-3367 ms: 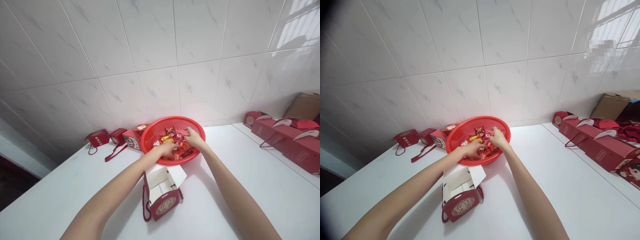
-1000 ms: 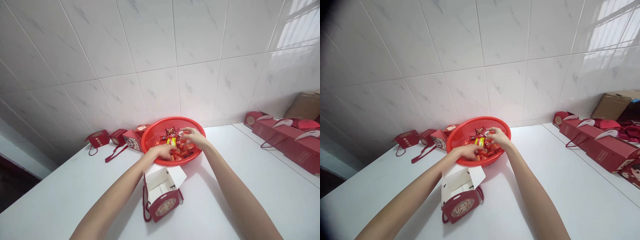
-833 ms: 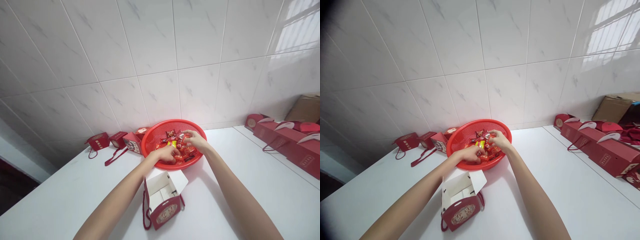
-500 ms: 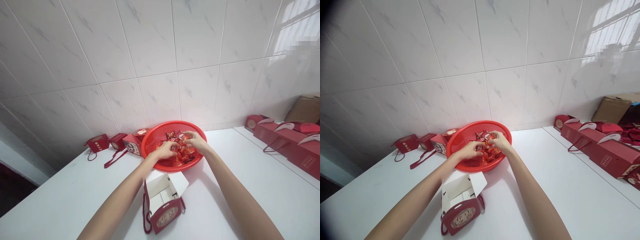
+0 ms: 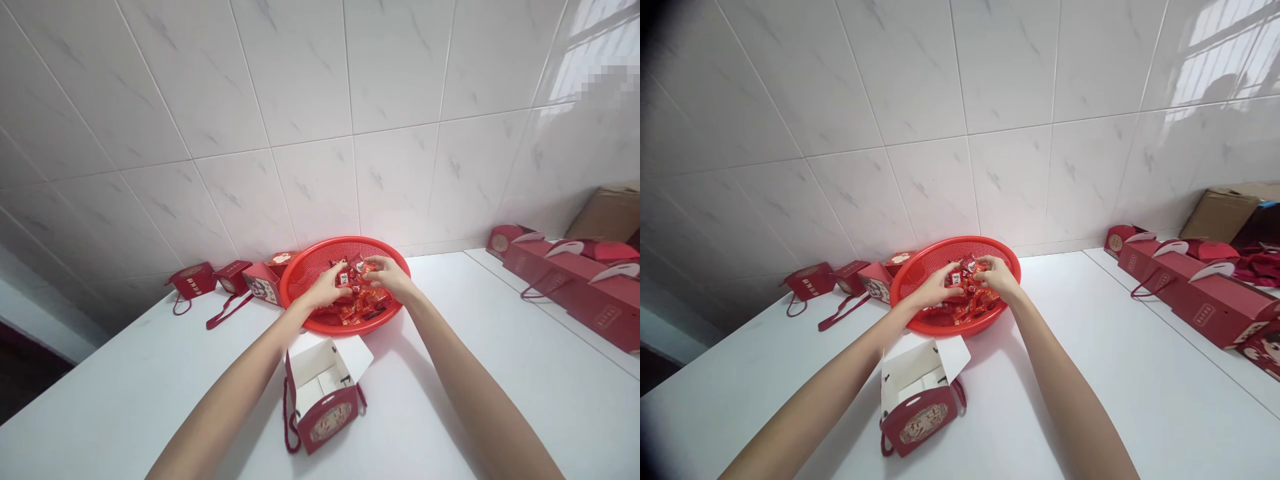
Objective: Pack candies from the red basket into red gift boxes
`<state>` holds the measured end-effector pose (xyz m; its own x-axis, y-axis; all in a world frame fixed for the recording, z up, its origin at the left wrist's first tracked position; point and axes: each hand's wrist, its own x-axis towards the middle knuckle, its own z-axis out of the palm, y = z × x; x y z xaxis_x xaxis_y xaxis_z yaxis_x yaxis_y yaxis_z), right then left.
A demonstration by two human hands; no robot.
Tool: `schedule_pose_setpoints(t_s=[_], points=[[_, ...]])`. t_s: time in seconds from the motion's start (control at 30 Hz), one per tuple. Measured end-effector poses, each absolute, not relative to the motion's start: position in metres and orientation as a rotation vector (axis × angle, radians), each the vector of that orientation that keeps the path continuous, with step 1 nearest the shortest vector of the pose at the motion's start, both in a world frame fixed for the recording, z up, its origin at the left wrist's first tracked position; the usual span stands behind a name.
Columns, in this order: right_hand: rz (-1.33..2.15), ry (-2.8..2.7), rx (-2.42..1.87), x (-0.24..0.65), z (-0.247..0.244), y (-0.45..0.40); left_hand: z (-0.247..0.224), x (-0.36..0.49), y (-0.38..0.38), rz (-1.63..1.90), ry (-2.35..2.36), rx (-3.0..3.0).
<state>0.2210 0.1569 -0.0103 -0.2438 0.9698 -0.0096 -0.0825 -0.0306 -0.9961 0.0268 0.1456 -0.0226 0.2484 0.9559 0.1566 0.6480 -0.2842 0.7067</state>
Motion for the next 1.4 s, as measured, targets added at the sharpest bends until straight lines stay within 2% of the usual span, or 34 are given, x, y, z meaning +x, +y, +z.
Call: schedule_pose_setpoints(t_s=[0.47, 0.83, 1.07, 1.4], points=[[1.492, -1.341, -0.971, 0.221, -0.006, 0.153, -0.016, 0.034, 0.144, 0.924, 1.440, 1.933], [1.566, -1.368, -0.989, 0.221, -0.011, 0.155, -0.012, 0.035, 0.144, 0.830, 1.447, 1.700], [1.527, -1.335, -0.977, 0.220, -0.009, 0.153, -0.018, 0.032, 0.147, 1.020, 1.292, 1.721], [1.588, -1.402, -0.947, 0.222, -0.006, 0.150, -0.017, 0.031, 0.141, 0.978, 1.023, 1.636]])
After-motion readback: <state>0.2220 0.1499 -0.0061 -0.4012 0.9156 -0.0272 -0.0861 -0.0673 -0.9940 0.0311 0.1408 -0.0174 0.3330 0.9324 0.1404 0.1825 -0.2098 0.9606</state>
